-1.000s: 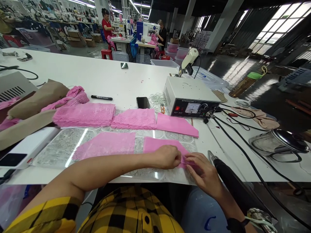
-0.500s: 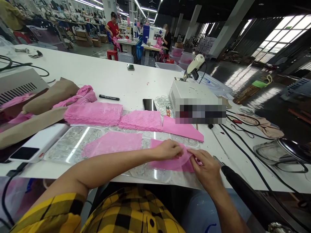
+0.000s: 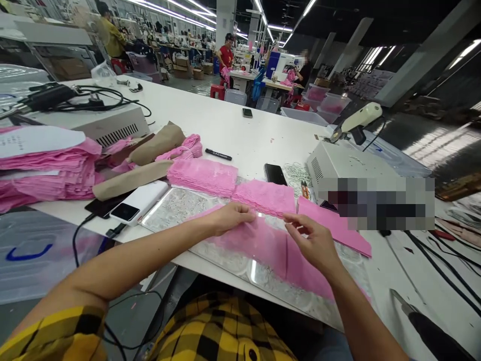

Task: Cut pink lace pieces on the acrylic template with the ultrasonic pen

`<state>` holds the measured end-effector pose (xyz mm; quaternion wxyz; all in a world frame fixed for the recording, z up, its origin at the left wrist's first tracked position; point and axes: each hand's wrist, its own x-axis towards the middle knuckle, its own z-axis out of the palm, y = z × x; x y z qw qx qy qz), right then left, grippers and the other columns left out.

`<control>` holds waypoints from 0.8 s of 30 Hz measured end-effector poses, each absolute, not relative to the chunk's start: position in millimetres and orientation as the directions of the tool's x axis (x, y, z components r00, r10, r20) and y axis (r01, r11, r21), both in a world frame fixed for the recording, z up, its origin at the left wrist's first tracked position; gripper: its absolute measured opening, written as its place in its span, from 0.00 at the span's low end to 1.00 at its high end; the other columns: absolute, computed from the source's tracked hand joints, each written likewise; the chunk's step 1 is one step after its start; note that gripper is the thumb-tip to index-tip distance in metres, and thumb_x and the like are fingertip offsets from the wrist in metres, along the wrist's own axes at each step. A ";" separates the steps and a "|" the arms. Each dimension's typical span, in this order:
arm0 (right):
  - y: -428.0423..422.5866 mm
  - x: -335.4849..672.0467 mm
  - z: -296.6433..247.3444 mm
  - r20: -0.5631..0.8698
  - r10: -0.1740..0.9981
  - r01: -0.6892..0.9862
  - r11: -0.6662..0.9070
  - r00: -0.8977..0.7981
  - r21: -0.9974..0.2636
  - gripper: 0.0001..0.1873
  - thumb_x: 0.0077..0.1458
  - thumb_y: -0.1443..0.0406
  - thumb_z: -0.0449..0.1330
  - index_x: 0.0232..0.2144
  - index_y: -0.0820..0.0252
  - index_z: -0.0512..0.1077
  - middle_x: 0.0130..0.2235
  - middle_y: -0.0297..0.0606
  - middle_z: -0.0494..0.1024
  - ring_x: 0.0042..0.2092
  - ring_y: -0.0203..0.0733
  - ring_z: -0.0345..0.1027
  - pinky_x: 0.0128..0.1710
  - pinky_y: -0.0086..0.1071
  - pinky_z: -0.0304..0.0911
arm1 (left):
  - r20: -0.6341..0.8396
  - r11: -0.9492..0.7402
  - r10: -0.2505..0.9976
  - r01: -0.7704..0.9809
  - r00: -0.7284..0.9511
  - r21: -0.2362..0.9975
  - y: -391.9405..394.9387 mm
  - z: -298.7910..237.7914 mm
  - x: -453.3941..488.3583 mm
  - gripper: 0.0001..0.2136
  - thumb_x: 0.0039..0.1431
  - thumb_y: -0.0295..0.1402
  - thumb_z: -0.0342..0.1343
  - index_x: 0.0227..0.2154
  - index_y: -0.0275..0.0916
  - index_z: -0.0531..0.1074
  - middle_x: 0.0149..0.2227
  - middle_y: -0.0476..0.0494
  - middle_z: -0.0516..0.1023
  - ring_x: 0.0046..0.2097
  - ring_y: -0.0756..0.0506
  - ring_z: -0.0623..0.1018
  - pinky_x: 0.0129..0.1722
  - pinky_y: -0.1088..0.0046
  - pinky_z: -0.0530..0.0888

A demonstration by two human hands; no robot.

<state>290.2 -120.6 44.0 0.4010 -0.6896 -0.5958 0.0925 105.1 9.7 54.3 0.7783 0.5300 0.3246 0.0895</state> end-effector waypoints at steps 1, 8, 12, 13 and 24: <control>-118.6 295.9 40.4 0.258 0.922 0.746 -0.049 0.290 -0.664 0.15 0.57 0.56 0.56 0.41 0.55 0.77 0.39 0.40 0.81 0.34 0.39 0.73 0.33 0.34 0.70 | -0.410 0.418 0.490 0.205 0.770 0.885 11.9 53.6 96.1 0.15 0.45 0.39 0.69 0.24 0.33 0.71 0.23 0.47 0.76 0.25 0.50 0.76 0.26 0.77 0.71; -107.1 300.3 18.6 0.070 0.971 0.799 -0.146 0.228 -0.584 0.14 0.47 0.57 0.59 0.35 0.55 0.78 0.33 0.37 0.77 0.29 0.38 0.65 0.33 0.36 0.64 | -0.366 0.341 0.524 0.204 0.769 0.918 15.3 46.9 67.9 0.18 0.42 0.42 0.69 0.23 0.35 0.69 0.22 0.50 0.75 0.23 0.52 0.75 0.22 0.80 0.67; -101.9 296.3 18.3 0.054 0.973 0.804 -0.155 0.226 -0.575 0.10 0.48 0.59 0.55 0.26 0.56 0.74 0.31 0.37 0.75 0.30 0.39 0.65 0.34 0.36 0.63 | -0.347 0.294 0.513 0.219 0.785 0.931 18.0 44.9 62.9 0.18 0.43 0.43 0.67 0.22 0.35 0.68 0.25 0.46 0.78 0.26 0.49 0.77 0.24 0.79 0.69; -100.6 295.9 19.4 0.050 0.974 0.800 -0.153 0.223 -0.580 0.10 0.48 0.59 0.55 0.25 0.56 0.73 0.30 0.37 0.75 0.30 0.39 0.65 0.34 0.36 0.63 | -0.343 0.282 0.519 0.222 0.783 0.933 19.3 44.3 60.8 0.17 0.44 0.43 0.67 0.23 0.35 0.68 0.26 0.45 0.79 0.27 0.49 0.78 0.25 0.78 0.69; -69.3 278.2 31.4 -0.110 0.986 0.710 -0.164 0.122 -0.685 0.13 0.55 0.55 0.52 0.29 0.57 0.69 0.21 0.29 0.70 0.23 0.34 0.61 0.24 0.29 0.56 | -0.233 0.005 0.680 0.313 0.695 0.950 36.4 36.0 18.6 0.17 0.50 0.47 0.58 0.22 0.37 0.65 0.24 0.51 0.70 0.26 0.52 0.67 0.24 0.78 0.61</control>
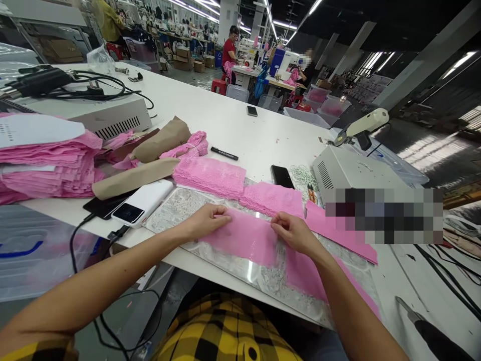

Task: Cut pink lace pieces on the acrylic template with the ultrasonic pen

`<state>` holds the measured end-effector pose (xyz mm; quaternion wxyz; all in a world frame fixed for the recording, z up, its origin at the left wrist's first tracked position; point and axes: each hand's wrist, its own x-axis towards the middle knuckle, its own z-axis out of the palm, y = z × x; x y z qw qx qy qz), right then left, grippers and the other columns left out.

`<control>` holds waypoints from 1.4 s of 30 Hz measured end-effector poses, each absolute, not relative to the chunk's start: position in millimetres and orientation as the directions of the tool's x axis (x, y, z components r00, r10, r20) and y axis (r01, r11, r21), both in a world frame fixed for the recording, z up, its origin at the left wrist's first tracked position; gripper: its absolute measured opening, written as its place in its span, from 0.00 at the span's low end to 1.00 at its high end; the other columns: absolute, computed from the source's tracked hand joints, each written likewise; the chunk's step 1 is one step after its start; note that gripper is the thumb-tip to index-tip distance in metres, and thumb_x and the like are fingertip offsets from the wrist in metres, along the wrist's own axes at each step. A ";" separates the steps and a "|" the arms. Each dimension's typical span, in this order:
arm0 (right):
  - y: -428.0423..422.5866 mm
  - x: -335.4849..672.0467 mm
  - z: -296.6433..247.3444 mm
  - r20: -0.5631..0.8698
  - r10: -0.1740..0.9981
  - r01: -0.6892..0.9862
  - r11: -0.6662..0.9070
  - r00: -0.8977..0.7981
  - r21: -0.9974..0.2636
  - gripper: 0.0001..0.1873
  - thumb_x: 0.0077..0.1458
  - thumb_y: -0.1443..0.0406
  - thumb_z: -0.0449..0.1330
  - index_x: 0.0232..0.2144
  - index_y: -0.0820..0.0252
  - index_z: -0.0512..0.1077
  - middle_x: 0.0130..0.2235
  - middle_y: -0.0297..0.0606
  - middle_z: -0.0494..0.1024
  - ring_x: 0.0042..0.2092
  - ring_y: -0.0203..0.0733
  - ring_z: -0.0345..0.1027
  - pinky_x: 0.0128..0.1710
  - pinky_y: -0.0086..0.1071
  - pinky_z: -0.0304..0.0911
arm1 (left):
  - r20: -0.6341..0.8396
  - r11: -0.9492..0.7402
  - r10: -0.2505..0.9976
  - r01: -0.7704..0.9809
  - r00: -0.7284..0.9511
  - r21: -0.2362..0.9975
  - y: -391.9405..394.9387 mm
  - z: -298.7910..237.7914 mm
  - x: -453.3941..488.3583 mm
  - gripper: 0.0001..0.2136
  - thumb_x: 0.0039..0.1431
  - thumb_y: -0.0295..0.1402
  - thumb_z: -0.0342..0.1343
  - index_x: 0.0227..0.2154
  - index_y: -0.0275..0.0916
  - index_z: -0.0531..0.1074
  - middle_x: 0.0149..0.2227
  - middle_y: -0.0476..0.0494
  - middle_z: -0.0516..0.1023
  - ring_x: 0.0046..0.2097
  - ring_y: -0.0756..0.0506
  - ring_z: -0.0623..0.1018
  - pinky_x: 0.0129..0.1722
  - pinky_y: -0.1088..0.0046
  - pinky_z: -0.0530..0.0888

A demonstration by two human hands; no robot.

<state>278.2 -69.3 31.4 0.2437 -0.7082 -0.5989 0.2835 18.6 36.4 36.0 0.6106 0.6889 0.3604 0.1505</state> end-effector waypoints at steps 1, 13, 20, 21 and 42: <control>-64.8 276.7 31.3 -0.123 0.986 0.708 -0.165 0.111 -0.686 0.13 0.54 0.55 0.53 0.29 0.57 0.69 0.21 0.29 0.70 0.23 0.34 0.61 0.24 0.29 0.56 | -0.215 -0.030 0.693 0.326 0.688 0.945 37.8 35.3 16.6 0.17 0.50 0.46 0.58 0.21 0.37 0.65 0.24 0.51 0.68 0.26 0.52 0.66 0.24 0.78 0.60; -81.7 274.0 32.2 0.028 0.989 0.786 -0.100 0.148 -0.611 0.09 0.55 0.59 0.56 0.32 0.57 0.74 0.30 0.35 0.75 0.28 0.36 0.65 0.28 0.31 0.61 | -0.092 -0.318 0.743 0.471 0.663 0.823 48.2 30.0 24.8 0.12 0.54 0.32 0.50 0.18 0.38 0.58 0.21 0.53 0.59 0.27 0.51 0.59 0.28 0.74 0.54; -142.1 256.7 21.5 0.133 0.989 0.803 0.132 -0.067 -0.581 0.11 0.62 0.62 0.54 0.36 0.55 0.77 0.34 0.40 0.78 0.30 0.36 0.71 0.27 0.29 0.67 | -0.035 -0.432 0.732 0.504 0.680 0.748 48.6 30.4 29.1 0.11 0.54 0.28 0.51 0.18 0.38 0.60 0.20 0.52 0.64 0.26 0.50 0.62 0.28 0.73 0.54; -145.9 256.1 18.1 0.158 0.985 0.814 0.145 -0.067 -0.563 0.11 0.62 0.63 0.54 0.37 0.55 0.77 0.35 0.40 0.78 0.30 0.36 0.72 0.27 0.28 0.68 | -0.029 -0.446 0.730 0.509 0.683 0.736 48.4 30.4 29.3 0.11 0.54 0.27 0.51 0.18 0.38 0.61 0.20 0.52 0.64 0.26 0.50 0.62 0.28 0.73 0.54; -155.8 259.6 0.0 0.481 0.839 0.867 0.418 -0.255 -0.269 0.12 0.63 0.63 0.53 0.43 0.50 0.76 0.35 0.35 0.79 0.29 0.32 0.75 0.24 0.20 0.69 | 0.054 -0.667 0.662 0.555 0.748 0.497 34.6 28.8 -3.7 0.12 0.66 0.29 0.49 0.46 0.36 0.75 0.53 0.34 0.74 0.53 0.39 0.75 0.52 0.64 0.70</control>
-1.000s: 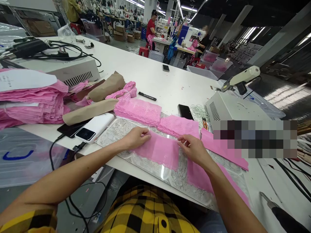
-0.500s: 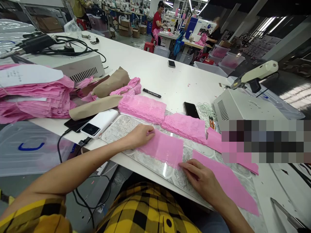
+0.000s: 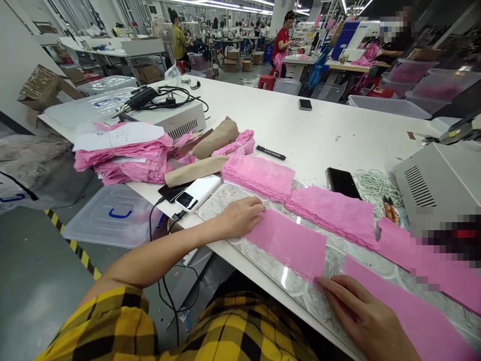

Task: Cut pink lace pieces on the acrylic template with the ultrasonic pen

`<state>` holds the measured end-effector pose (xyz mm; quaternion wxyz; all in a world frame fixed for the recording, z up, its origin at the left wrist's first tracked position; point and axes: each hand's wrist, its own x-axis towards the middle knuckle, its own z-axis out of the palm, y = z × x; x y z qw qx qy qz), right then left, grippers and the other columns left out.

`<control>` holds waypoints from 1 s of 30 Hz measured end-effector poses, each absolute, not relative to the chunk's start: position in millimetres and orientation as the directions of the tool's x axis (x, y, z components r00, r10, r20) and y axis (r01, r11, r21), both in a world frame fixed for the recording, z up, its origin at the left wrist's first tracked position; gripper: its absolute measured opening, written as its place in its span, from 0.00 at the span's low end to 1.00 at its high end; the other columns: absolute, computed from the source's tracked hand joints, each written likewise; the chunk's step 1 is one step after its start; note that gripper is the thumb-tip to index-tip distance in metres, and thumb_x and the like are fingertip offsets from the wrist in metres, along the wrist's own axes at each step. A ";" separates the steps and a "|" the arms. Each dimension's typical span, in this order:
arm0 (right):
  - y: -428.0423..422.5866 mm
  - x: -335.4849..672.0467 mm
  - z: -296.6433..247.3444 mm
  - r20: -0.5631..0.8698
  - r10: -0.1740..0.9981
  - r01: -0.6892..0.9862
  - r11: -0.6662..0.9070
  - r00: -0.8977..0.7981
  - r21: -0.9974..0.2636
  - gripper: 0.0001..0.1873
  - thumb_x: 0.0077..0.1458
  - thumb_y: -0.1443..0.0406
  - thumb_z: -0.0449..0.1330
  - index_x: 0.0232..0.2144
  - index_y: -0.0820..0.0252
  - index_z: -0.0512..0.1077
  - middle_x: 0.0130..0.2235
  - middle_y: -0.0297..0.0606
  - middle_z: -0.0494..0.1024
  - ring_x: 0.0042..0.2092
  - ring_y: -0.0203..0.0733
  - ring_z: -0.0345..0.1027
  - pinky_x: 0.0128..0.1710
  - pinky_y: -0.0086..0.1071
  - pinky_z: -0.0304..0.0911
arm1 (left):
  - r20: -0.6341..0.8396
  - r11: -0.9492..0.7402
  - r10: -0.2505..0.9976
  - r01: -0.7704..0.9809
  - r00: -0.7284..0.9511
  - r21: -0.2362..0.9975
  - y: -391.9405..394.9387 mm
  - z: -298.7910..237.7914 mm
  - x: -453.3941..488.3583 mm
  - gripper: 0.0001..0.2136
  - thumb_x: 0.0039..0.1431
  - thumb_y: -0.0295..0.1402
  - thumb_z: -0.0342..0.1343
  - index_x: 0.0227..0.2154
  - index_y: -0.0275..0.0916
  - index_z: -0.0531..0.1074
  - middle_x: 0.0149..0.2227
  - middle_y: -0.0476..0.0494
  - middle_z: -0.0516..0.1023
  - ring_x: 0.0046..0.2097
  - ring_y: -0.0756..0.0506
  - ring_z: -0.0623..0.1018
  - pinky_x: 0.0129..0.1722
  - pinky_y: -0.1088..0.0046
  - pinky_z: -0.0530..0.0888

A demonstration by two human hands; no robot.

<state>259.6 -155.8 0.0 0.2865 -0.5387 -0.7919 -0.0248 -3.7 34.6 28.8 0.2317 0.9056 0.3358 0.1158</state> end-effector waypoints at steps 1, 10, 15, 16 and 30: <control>-155.9 258.8 0.8 0.484 0.837 0.869 0.418 -0.255 -0.264 0.12 0.63 0.63 0.53 0.43 0.50 0.76 0.35 0.35 0.79 0.29 0.32 0.75 0.25 0.20 0.69 | 0.068 -0.704 0.612 0.503 0.788 0.501 32.6 27.6 -7.4 0.12 0.66 0.31 0.50 0.47 0.37 0.75 0.55 0.36 0.73 0.55 0.40 0.74 0.56 0.64 0.68; -156.6 250.0 6.3 0.442 0.873 0.871 0.369 -0.206 -0.324 0.13 0.62 0.70 0.53 0.42 0.54 0.75 0.35 0.36 0.77 0.31 0.32 0.73 0.28 0.21 0.69 | 0.074 -0.905 0.344 0.309 0.936 0.292 35.6 9.5 -28.7 0.19 0.71 0.35 0.46 0.62 0.45 0.65 0.65 0.41 0.63 0.68 0.38 0.60 0.68 0.50 0.50; -156.4 247.4 3.4 0.417 0.891 0.877 0.337 -0.180 -0.341 0.14 0.60 0.73 0.51 0.41 0.56 0.74 0.35 0.37 0.75 0.30 0.31 0.71 0.29 0.23 0.67 | 0.110 -0.955 0.281 0.267 0.953 0.125 43.0 8.5 -29.3 0.19 0.72 0.35 0.43 0.62 0.44 0.65 0.66 0.41 0.62 0.68 0.38 0.60 0.68 0.49 0.50; -156.4 247.2 3.0 0.417 0.892 0.876 0.334 -0.175 -0.347 0.15 0.60 0.74 0.51 0.41 0.57 0.73 0.35 0.38 0.75 0.30 0.31 0.70 0.28 0.23 0.67 | 0.115 -0.961 0.267 0.256 0.957 0.103 44.2 8.7 -29.0 0.19 0.72 0.35 0.43 0.62 0.44 0.64 0.66 0.41 0.62 0.68 0.38 0.60 0.68 0.49 0.50; -162.5 248.4 3.1 0.422 0.893 0.874 0.323 -0.155 -0.363 0.15 0.61 0.74 0.50 0.44 0.58 0.72 0.36 0.39 0.75 0.31 0.32 0.70 0.29 0.23 0.67 | 0.048 -0.975 0.218 0.215 0.975 0.062 54.7 9.3 -27.7 0.21 0.73 0.37 0.41 0.66 0.47 0.57 0.69 0.43 0.55 0.69 0.39 0.56 0.67 0.52 0.55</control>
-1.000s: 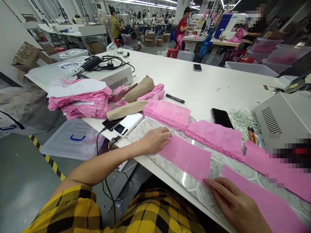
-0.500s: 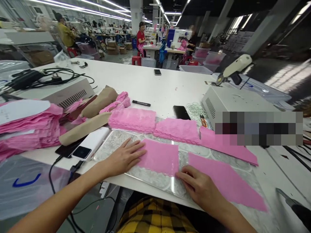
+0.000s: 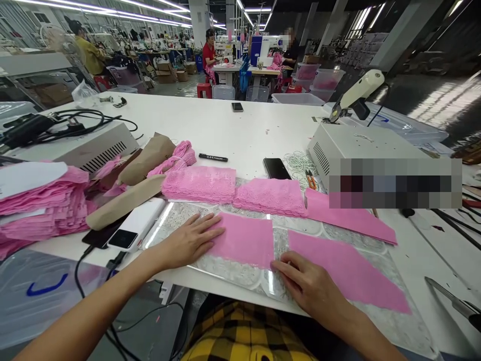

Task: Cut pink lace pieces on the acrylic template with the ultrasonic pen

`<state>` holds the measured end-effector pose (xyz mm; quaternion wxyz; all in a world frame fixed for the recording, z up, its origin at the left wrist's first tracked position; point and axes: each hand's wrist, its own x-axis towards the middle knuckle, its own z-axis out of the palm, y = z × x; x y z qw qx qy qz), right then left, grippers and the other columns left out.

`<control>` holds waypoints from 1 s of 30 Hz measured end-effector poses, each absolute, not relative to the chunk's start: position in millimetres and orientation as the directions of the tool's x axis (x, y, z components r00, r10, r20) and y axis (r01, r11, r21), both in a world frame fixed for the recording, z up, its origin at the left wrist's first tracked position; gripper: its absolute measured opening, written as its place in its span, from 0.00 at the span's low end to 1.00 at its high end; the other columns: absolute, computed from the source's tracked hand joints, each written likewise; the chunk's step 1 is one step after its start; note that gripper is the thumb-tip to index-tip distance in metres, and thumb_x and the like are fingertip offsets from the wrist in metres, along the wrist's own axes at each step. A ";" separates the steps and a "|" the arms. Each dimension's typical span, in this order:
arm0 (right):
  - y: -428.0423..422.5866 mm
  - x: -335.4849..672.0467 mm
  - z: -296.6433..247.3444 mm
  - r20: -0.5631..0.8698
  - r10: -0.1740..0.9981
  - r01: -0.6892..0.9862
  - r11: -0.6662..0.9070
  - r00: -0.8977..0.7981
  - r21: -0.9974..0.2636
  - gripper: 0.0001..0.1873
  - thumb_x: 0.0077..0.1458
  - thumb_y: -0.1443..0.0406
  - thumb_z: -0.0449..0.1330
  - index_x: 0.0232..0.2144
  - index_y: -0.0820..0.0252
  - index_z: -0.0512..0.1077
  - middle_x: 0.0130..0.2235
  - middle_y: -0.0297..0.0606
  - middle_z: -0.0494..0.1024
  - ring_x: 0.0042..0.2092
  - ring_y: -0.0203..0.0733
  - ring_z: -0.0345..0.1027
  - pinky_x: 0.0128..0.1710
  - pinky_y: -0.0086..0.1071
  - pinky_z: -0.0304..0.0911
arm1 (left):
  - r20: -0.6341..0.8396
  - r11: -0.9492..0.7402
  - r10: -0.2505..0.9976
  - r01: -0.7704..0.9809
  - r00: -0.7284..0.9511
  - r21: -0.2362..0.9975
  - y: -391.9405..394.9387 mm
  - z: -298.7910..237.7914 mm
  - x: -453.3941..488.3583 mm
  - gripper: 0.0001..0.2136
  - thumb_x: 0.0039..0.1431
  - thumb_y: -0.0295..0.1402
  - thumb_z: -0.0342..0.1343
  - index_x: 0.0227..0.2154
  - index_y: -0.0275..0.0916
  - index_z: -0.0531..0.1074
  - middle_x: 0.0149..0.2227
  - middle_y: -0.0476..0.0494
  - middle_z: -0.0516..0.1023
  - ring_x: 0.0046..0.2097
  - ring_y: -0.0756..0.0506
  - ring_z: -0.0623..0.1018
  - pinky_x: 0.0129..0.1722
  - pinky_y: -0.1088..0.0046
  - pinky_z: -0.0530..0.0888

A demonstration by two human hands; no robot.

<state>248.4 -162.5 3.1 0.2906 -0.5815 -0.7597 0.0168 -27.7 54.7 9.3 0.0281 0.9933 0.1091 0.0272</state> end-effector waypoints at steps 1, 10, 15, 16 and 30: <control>-163.0 248.5 3.0 0.427 0.890 0.878 0.324 -0.157 -0.353 0.15 0.61 0.74 0.50 0.44 0.58 0.72 0.36 0.39 0.75 0.31 0.31 0.70 0.28 0.23 0.66 | 0.049 -0.974 0.219 0.215 0.975 0.064 55.1 8.8 -28.0 0.21 0.73 0.37 0.41 0.66 0.47 0.57 0.69 0.43 0.54 0.70 0.39 0.56 0.67 0.52 0.55; -164.3 247.7 2.3 0.451 0.877 0.891 0.328 -0.164 -0.315 0.16 0.61 0.75 0.49 0.43 0.57 0.73 0.36 0.38 0.75 0.30 0.30 0.70 0.27 0.21 0.66 | 0.059 -0.976 0.211 0.207 0.976 0.068 56.8 8.1 -29.0 0.21 0.72 0.36 0.41 0.66 0.47 0.57 0.69 0.43 0.54 0.69 0.39 0.56 0.67 0.53 0.56; -164.5 246.9 0.4 0.460 0.873 0.882 0.337 -0.162 -0.330 0.16 0.60 0.75 0.49 0.43 0.57 0.73 0.36 0.38 0.75 0.30 0.30 0.70 0.27 0.21 0.66 | 0.061 -0.976 0.207 0.202 0.976 0.081 56.3 9.4 -27.9 0.21 0.72 0.36 0.42 0.66 0.48 0.57 0.69 0.43 0.54 0.69 0.39 0.57 0.67 0.52 0.56; -164.7 246.8 0.1 0.463 0.871 0.879 0.340 -0.162 -0.334 0.16 0.60 0.75 0.49 0.43 0.57 0.73 0.36 0.38 0.75 0.30 0.30 0.70 0.27 0.21 0.66 | 0.053 -0.976 0.210 0.205 0.976 0.075 56.4 9.9 -27.8 0.22 0.72 0.36 0.42 0.66 0.48 0.57 0.69 0.43 0.54 0.69 0.39 0.57 0.67 0.52 0.56; -225.9 296.2 -9.6 0.636 0.755 0.963 0.020 0.162 -0.270 0.11 0.62 0.67 0.55 0.45 0.56 0.74 0.39 0.37 0.76 0.39 0.35 0.74 0.40 0.26 0.71 | 0.122 -0.984 0.111 0.092 0.986 0.153 3.9 29.5 36.0 0.20 0.73 0.37 0.41 0.63 0.40 0.62 0.66 0.42 0.62 0.68 0.43 0.59 0.68 0.55 0.56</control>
